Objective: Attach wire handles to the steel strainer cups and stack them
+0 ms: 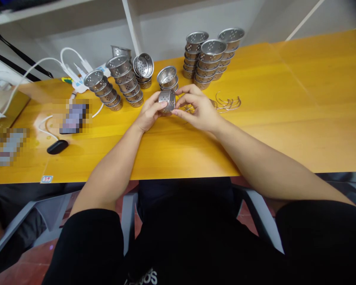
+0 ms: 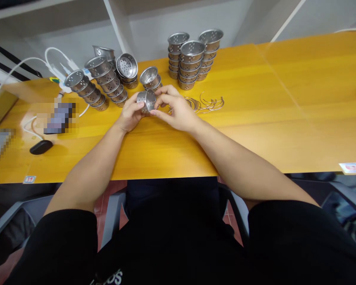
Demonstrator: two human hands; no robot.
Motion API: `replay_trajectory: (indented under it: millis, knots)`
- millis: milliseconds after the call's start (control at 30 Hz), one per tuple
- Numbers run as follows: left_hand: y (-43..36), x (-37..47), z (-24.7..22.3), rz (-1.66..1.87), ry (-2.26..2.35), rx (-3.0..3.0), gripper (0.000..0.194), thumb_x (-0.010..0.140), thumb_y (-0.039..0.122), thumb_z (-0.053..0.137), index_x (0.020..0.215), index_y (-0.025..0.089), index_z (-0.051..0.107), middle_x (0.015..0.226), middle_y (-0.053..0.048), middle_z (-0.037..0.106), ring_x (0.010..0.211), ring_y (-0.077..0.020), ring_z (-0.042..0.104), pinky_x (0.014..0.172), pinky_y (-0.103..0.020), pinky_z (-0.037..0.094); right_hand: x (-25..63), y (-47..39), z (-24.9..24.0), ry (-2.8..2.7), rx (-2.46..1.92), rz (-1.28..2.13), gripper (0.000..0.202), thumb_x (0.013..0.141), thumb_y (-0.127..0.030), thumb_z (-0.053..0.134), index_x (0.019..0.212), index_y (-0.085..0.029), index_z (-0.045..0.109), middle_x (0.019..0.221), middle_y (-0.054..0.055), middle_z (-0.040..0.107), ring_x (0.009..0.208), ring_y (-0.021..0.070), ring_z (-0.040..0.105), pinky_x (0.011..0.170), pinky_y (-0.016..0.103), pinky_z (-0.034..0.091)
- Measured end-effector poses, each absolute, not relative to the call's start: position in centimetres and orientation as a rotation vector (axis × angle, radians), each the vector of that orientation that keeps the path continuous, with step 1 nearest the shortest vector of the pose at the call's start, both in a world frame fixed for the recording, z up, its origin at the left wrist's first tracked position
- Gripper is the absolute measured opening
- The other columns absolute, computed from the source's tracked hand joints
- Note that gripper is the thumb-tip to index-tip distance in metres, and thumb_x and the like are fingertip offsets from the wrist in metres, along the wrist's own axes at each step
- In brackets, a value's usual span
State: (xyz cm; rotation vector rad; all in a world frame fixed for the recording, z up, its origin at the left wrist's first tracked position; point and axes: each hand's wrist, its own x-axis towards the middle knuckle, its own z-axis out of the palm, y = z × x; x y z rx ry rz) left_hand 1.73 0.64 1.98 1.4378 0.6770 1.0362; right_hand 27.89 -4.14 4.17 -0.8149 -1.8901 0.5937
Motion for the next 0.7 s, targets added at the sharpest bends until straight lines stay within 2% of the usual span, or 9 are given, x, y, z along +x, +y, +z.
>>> replay_trajectory:
  millis: [133, 233, 433, 533, 633, 700]
  knots:
    - [0.9, 1.6, 1.6, 1.016, 0.676, 1.455, 0.077, 0.089, 0.08, 0.098, 0.146, 0.03, 0.082, 0.141, -0.011, 0.089, 0.133, -0.0378, 0.09, 0.115, -0.056, 0.078, 28.0, -3.7, 4.0, -1.867, -0.808, 0.622, 0.074, 0.096, -0.107, 0.095, 0.105, -0.033, 0.09, 0.145, 0.016, 0.086, 0.15, 0.0464, 0.079, 0.142, 0.075, 0.062]
    - [1.1, 1.5, 1.4, 1.002, 0.691, 1.471, 0.082, 0.088, 0.083, 0.099, 0.147, 0.03, 0.081, 0.145, -0.013, 0.089, 0.134, -0.0395, 0.09, 0.116, -0.059, 0.078, 28.3, -3.4, 4.0, -1.868, -0.814, 0.656, 0.074, 0.095, -0.107, 0.095, 0.103, -0.033, 0.091, 0.14, 0.015, 0.086, 0.149, 0.0461, 0.08, 0.142, 0.075, 0.063]
    - [1.7, 1.4, 1.4, 0.993, 0.724, 1.498, 0.083, 0.081, 0.087, 0.101, 0.14, 0.033, 0.081, 0.14, -0.011, 0.091, 0.123, -0.036, 0.092, 0.109, -0.057, 0.081, 28.7, -3.2, 3.9, -1.873, -0.873, 0.733, 0.071, 0.096, -0.105, 0.096, 0.107, -0.035, 0.092, 0.14, 0.017, 0.086, 0.15, 0.0469, 0.079, 0.137, 0.072, 0.07]
    - [2.2, 1.2, 1.3, 1.041, 0.739, 1.475, 0.083, 0.078, 0.088, 0.103, 0.135, 0.033, 0.078, 0.131, -0.008, 0.089, 0.118, -0.0339, 0.091, 0.105, -0.054, 0.08, 29.0, -2.8, 3.6, -1.834, -0.906, 0.66, 0.074, 0.099, -0.108, 0.089, 0.112, -0.035, 0.092, 0.141, 0.018, 0.085, 0.153, 0.0484, 0.077, 0.134, 0.074, 0.072]
    - [3.0, 0.9, 0.9, 1.118, 0.795, 1.465, 0.083, 0.079, 0.091, 0.1, 0.132, 0.033, 0.074, 0.125, -0.008, 0.088, 0.112, -0.0314, 0.089, 0.102, -0.051, 0.078, 29.8, -2.1, 3.0, -1.806, -0.979, 0.548, 0.076, 0.103, -0.108, 0.084, 0.117, -0.034, 0.092, 0.147, 0.021, 0.082, 0.155, 0.0515, 0.075, 0.132, 0.077, 0.071]
    - [3.4, 0.8, 0.7, 1.146, 0.844, 1.469, 0.084, 0.082, 0.094, 0.097, 0.134, 0.034, 0.07, 0.128, -0.009, 0.087, 0.11, -0.0308, 0.088, 0.102, -0.051, 0.076, 30.5, -1.7, 2.5, -1.867, -1.027, 0.51, 0.072, 0.103, -0.104, 0.086, 0.116, -0.033, 0.092, 0.148, 0.022, 0.082, 0.152, 0.0534, 0.076, 0.134, 0.08, 0.068]
